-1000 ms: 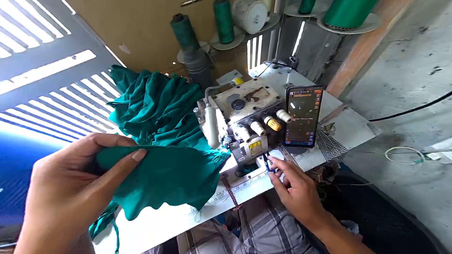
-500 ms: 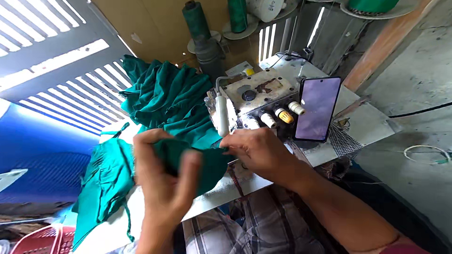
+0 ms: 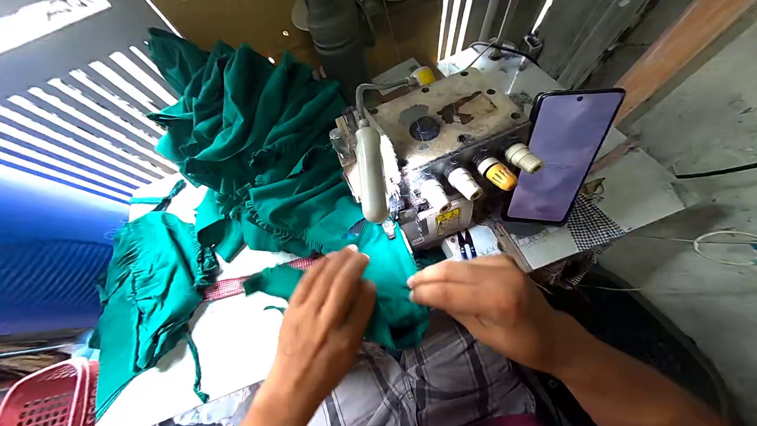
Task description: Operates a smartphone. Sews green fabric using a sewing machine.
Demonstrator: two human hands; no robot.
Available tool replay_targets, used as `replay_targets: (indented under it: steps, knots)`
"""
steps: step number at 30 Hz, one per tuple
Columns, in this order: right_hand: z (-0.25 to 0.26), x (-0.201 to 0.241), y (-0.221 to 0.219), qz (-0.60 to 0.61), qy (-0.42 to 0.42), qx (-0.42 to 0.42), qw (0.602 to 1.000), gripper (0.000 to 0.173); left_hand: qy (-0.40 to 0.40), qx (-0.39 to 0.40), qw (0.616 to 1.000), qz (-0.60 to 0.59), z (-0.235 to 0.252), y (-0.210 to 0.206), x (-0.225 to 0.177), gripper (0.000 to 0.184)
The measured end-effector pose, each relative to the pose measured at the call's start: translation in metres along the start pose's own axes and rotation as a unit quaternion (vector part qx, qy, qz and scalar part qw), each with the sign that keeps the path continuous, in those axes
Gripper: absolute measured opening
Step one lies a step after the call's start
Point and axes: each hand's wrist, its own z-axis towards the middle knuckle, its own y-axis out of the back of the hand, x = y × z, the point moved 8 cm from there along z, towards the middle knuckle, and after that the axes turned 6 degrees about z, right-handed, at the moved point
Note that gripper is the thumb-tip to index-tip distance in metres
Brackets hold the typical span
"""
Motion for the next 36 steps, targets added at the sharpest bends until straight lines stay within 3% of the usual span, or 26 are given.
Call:
replay_targets:
  steps: [3,6,10,24,29,36]
  knots:
    - [-0.032,-0.014,-0.017,-0.024,-0.011,-0.027,0.999,0.021,-0.038,0.037,0.995,-0.085,-0.014,-0.026,-0.016,0.013]
    - [-0.045,-0.025,-0.025,-0.017,-0.035,-0.053,0.998,0.020,-0.016,0.050,0.993,-0.108,-0.015,-0.039,-0.015,0.009]
    - [-0.043,-0.021,-0.023,-0.002,-0.045,-0.066,0.997,0.020,0.010,0.080,0.994,-0.074,-0.008,-0.038,-0.016,0.046]
    - [-0.019,-0.028,-0.024,-0.014,-0.046,-0.080,0.996,0.020,-0.021,0.125,0.990,-0.060,0.017,-0.028,0.004,0.041]
    - [-0.001,-0.026,-0.011,-0.034,-0.022,-0.070,0.997,0.020,-0.024,0.134,0.987,-0.085,0.022,-0.032,0.008,0.051]
    - [-0.007,-0.029,-0.018,-0.081,-0.026,-0.052,0.995,0.020,-0.046,0.155,0.987,-0.015,0.022,-0.032,0.003,0.049]
